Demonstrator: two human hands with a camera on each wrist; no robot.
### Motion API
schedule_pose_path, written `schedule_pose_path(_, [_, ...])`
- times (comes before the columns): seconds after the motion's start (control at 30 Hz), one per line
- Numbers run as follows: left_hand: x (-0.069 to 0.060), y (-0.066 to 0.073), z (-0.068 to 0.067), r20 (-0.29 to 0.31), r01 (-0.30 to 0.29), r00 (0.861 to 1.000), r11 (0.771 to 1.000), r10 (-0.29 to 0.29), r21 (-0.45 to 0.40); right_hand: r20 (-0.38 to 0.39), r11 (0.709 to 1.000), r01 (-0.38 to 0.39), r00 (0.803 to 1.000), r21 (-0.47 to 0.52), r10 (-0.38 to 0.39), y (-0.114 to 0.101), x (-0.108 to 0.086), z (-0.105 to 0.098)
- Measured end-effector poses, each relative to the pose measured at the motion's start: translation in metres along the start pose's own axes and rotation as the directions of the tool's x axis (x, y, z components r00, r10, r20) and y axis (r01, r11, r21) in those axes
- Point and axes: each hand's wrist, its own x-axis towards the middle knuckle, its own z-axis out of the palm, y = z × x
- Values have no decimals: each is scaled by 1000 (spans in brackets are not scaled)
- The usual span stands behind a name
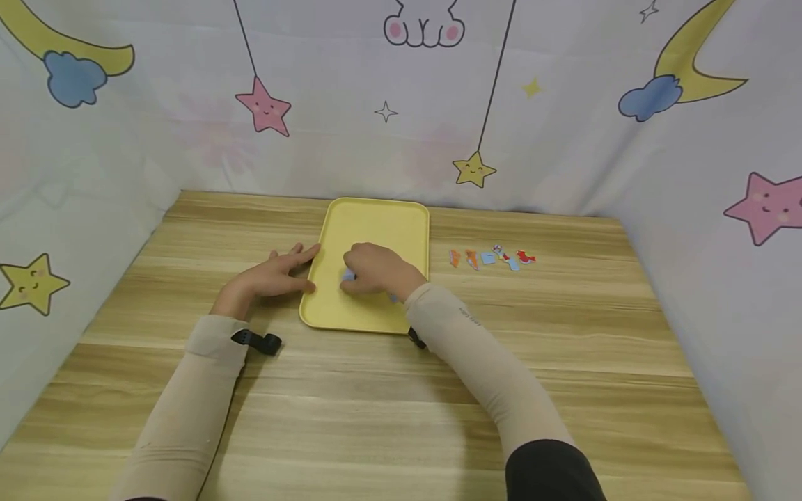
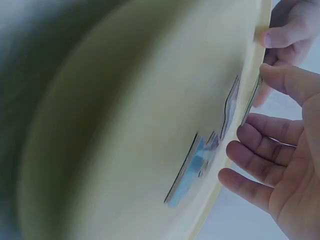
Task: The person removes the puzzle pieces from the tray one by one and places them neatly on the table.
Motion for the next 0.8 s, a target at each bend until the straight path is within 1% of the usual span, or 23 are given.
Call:
schedule_pose_path(0.13, [1, 1, 0, 6, 19, 1000, 1000, -19, -25, -15, 1000, -1, 1000, 23, 1, 6, -6, -3])
schedule_pose_path(0.3, [0, 2, -1, 10, 31, 999, 999, -30, -39, -30, 998, -24, 999, 51, 25, 15, -15, -7])
schedule_pose_path(0.4, [0, 3, -2, 1, 28, 1000, 999, -28, -31, -33, 997, -29, 999, 66, 31, 18, -19, -8])
schedule_pose_path(0.5, [0, 2, -2, -6, 13, 1000, 1000, -13, -20, -34, 997, -23, 999, 78, 26, 21, -21, -9])
schedule_pose_path(0.63, [0, 0, -1, -7, 4, 1000, 1000, -4, -15, -38, 997, -17, 999, 75, 20, 22, -24, -10])
schedule_pose_path(0.8, [0, 1, 0, -7, 11, 1000, 1000, -11, -20, -43, 997, -51, 998, 57, 53, 26, -31, -10])
